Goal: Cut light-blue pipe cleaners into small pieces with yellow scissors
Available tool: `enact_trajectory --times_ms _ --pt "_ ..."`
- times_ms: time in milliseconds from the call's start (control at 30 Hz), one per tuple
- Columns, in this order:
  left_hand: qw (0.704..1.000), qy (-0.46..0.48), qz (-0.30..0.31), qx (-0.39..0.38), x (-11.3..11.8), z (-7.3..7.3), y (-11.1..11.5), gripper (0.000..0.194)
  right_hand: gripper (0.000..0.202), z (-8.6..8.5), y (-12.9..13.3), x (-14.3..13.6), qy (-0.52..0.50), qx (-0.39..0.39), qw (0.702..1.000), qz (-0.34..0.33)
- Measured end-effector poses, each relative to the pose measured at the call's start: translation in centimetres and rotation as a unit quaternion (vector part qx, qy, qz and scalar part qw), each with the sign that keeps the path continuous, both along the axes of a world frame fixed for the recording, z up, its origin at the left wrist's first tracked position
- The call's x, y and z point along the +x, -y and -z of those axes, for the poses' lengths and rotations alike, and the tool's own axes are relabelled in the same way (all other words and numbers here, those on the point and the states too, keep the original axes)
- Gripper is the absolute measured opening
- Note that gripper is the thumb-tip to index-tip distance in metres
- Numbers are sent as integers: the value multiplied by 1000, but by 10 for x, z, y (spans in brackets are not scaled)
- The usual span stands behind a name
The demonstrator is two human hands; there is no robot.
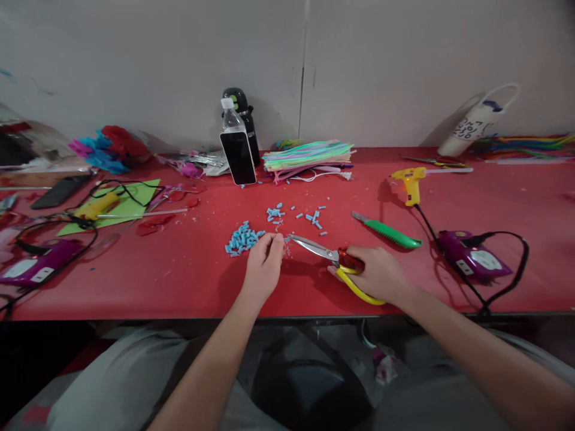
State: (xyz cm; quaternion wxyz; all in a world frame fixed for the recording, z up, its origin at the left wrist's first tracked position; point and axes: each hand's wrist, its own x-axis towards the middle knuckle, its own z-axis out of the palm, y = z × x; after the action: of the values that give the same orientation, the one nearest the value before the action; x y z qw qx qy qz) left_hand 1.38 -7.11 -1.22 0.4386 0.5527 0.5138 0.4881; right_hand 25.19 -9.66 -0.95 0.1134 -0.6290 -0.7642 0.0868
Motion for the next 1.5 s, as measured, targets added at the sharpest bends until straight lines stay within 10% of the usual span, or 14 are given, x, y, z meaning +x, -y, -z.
enact_trajectory --times_ms 1500 --pt "999 -41 19 23 -5 2 -1 29 25 -3 -2 1 2 -21 1000 -23"
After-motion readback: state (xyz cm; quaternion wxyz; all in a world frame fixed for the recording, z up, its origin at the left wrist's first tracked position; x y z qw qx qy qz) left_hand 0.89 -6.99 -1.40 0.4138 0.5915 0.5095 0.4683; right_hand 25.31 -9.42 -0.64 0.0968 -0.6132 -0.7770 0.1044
